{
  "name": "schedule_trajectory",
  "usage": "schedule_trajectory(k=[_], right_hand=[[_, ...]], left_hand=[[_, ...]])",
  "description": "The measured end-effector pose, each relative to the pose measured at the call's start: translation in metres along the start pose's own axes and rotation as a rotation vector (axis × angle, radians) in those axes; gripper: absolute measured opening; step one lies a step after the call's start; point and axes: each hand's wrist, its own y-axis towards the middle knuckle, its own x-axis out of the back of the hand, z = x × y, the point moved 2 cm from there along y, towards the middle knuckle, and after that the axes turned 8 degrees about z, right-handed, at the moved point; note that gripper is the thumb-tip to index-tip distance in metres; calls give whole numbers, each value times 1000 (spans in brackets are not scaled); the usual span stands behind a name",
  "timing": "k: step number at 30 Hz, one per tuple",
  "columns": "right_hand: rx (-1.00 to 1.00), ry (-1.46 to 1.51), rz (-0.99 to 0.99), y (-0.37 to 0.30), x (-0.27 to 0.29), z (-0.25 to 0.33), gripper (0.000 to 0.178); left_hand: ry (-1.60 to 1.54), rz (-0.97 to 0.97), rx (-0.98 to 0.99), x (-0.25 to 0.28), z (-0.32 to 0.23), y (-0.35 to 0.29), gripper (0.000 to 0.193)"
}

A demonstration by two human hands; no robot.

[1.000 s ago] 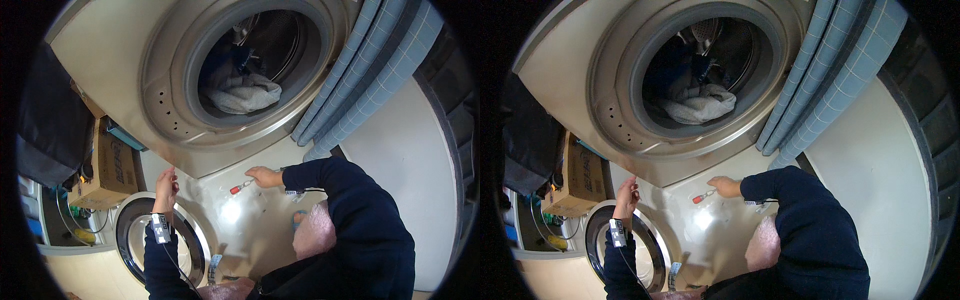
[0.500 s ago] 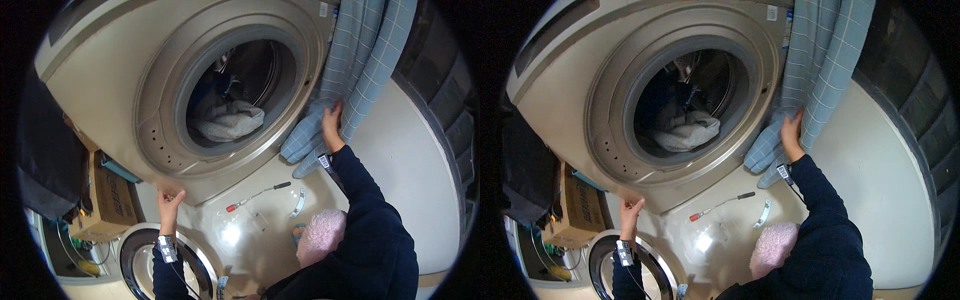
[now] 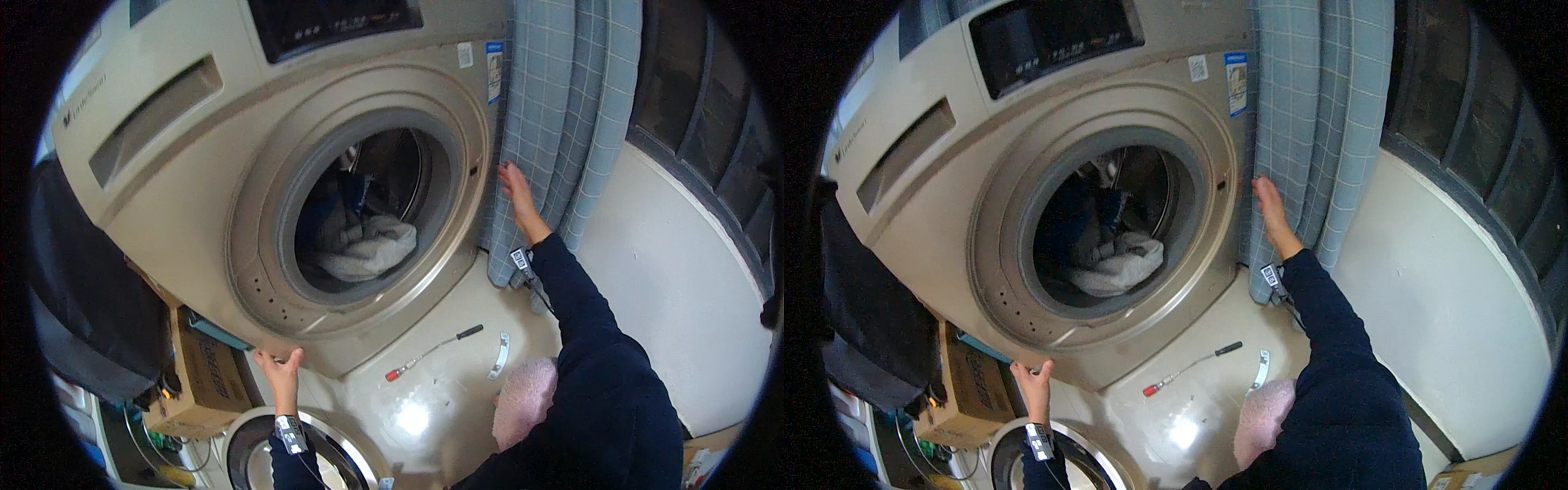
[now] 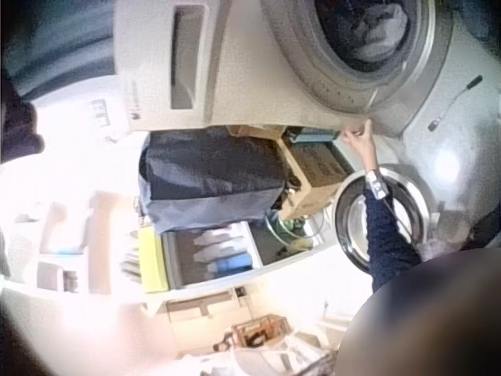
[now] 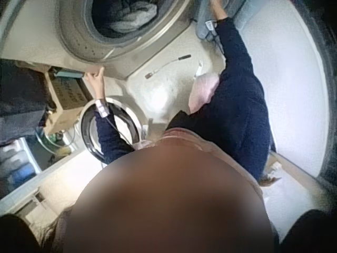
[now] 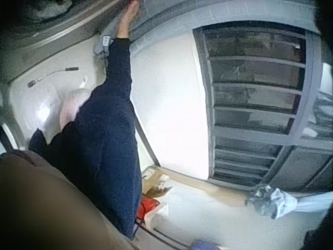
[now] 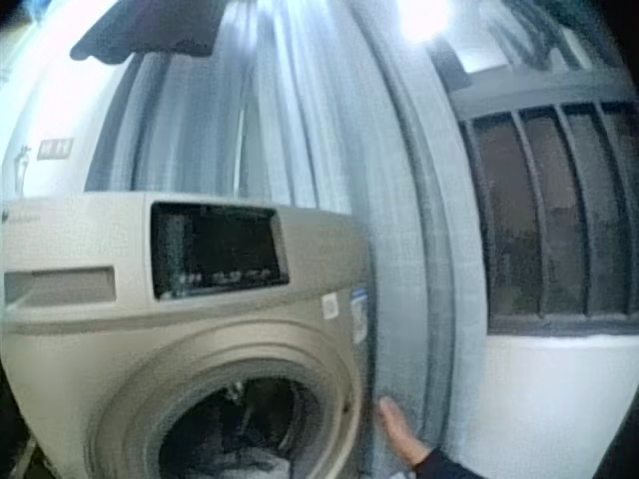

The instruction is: The person removes the circular door glass and seal from a front-loading washing machine, retrieves a screwdriver and scissors from a cabinet, then uses the screwdriver to pry and remove the door frame. The person handles screws and the door assembly while working on the machine.

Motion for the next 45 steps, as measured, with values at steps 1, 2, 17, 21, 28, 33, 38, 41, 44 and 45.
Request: schedule_trajectory(k=[1, 2, 17, 21, 28, 33, 38, 41, 44, 45], right_hand=[[-68, 68, 86, 4, -5, -2, 64], [-110, 133, 213, 8, -12, -7, 64], [6, 6, 26, 4, -46, -22, 52], [81, -79, -1, 3, -45, -30, 47], [82, -176, -176, -16, -42, -55, 59], [-126, -330, -261, -67, -42, -120, 60], [-575, -447, 171, -162, -66, -183, 24], [-779, -178, 434, -208, -92, -189, 12], [-804, -216, 763, -229, -115, -178, 11], [-780, -220, 819, -231, -122, -175, 11]], left_hand=[[10, -13, -109, 0, -7, 2, 70], [44, -61, -142, -1, -12, 3, 78], [79, -101, -102, -3, -32, 8, 89], [34, -136, -34, -6, -29, 8, 104], [65, -69, 67, -8, -37, 4, 107], [139, -116, 43, -5, -44, 1, 92], [94, -98, 2, -1, -52, -1, 76], [67, -89, -15, -2, -55, -2, 71], [35, -93, 9, -1, -54, -3, 71], [56, -95, 8, -1, -54, -2, 71]])
